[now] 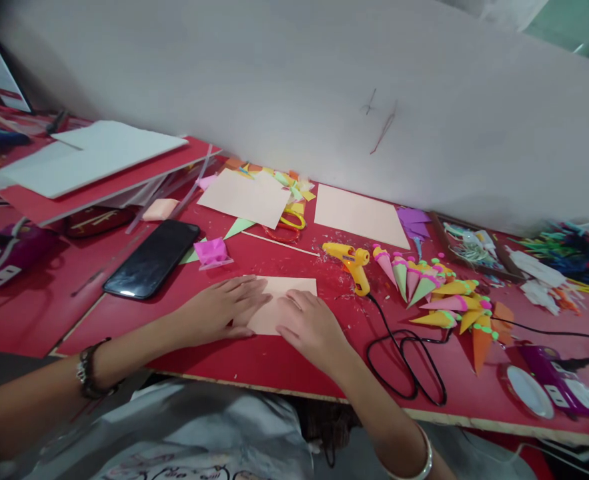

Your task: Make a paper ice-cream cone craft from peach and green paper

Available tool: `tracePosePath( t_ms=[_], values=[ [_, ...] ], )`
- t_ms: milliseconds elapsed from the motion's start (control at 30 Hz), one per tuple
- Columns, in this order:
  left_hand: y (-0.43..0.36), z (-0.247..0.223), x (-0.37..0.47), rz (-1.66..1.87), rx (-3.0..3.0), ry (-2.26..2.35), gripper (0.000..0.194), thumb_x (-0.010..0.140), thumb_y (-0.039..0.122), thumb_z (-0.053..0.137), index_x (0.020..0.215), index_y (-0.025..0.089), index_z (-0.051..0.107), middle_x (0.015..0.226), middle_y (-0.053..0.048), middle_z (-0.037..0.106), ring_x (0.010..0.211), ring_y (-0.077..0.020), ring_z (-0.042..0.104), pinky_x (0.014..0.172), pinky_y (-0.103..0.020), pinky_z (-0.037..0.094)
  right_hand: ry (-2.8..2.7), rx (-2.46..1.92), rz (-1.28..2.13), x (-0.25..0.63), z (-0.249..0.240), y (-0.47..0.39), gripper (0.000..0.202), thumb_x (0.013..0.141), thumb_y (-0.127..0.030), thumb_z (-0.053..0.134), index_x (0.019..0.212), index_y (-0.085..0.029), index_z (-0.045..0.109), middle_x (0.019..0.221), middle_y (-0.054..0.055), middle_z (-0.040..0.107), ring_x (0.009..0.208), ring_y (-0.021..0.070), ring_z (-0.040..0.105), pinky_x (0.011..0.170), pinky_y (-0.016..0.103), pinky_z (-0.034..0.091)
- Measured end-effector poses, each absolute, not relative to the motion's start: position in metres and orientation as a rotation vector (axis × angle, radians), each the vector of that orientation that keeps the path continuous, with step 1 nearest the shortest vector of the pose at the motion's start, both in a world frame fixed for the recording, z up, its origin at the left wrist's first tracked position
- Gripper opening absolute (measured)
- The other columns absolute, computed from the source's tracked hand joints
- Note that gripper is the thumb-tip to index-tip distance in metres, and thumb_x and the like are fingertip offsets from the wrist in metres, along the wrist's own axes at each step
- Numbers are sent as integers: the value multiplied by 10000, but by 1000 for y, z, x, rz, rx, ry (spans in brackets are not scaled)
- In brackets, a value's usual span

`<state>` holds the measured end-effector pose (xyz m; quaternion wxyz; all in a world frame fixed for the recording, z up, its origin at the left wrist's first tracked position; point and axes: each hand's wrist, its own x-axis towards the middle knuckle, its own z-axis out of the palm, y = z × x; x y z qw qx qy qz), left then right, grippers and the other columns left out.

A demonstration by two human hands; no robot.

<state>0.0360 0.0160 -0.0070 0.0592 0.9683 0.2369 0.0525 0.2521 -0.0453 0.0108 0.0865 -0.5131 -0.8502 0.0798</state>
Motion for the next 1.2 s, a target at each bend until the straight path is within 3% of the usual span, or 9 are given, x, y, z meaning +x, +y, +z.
tracePosePath(
  t_ms=[133, 233, 433, 500, 600, 667, 800, 933, 1200],
  values=[
    [16, -3, 40, 218, 2886, 791, 505, 831, 462, 376, 1282, 241, 317, 1280, -39, 436, 1174, -199, 366, 951, -323, 297, -2515, -1495, 282, 253, 13, -48, 564, 705, -405, 582, 1199, -183, 423, 1186, 111, 484, 1087, 239, 437, 897, 402, 374],
    [21, 0, 44, 259, 2816, 879, 499, 818, 466, 400, 1242, 206, 377, 1175, -64, 521, 1072, -204, 460, 892, -317, 351, -2563, -1452, 183, 256, 11, -46, 423, 771, -299, 524, 1168, -172, 449, 1102, 91, 559, 1016, 214, 494, 919, 406, 336],
    [28, 19, 46, 455, 2770, 812, 824, 662, 682, 426, 1281, 151, 307, 1175, -124, 503, 1092, -259, 437, 983, -429, 226, -2513, -1405, -152, 262, 25, -37, 256, 833, -113, 382, 1021, -161, 549, 856, 48, 663, 767, 152, 581, 928, 395, 294],
    [27, 31, 45, 548, 2783, 709, 719, 702, 630, 439, 1246, 167, 363, 1136, -101, 532, 1057, -234, 461, 980, -408, 235, -2479, -1450, -123, 263, 39, -33, 204, 840, -144, 401, 937, -167, 580, 809, 37, 663, 744, 152, 574, 858, 353, 343],
    [25, 46, 45, 613, 2774, 671, 295, 867, 349, 355, 1039, 203, 546, 948, -42, 619, 881, -167, 534, 883, -342, 322, -2531, -1492, 28, 260, 61, -28, 192, 849, -210, 408, 791, -170, 587, 727, 35, 640, 700, 154, 550, 685, 275, 385],
    [24, 53, 46, 638, 2699, 716, 271, 885, 246, 320, 915, 181, 581, 834, -29, 630, 762, -140, 540, 751, -286, 365, -2523, -1479, -13, 254, 71, -26, 185, 843, -210, 408, 777, -165, 575, 702, 34, 619, 690, 156, 530, 688, 277, 374],
    [21, 57, 53, 681, 2450, 747, 317, 880, 275, 326, 646, 139, 491, 562, 29, 458, 527, -77, 406, 516, -216, 283, -2363, -1349, -192, 237, 75, -26, 159, 805, -152, 407, 794, -165, 565, 675, 19, 590, 667, 140, 499, 761, 289, 347],
    [18, 56, 58, 682, 2259, 732, 402, 869, 319, 332, 507, 146, 297, 493, 58, 214, 449, -50, 242, 446, -213, 171, -2217, -1367, -154, 222, 72, -25, 147, 774, -186, 422, 680, -177, 536, 552, -14, 507, 552, 115, 440, 588, 237, 323],
    [14, 61, 45, 653, 2324, 805, 344, 873, 276, 312, 555, 148, 335, 499, 48, 347, 467, -59, 336, 470, -215, 197, -2231, -1385, -56, 232, 70, -24, 141, 689, -150, 440, 564, -188, 493, 444, -57, 372, 459, 79, 359, 517, 214, 260]
  ],
)
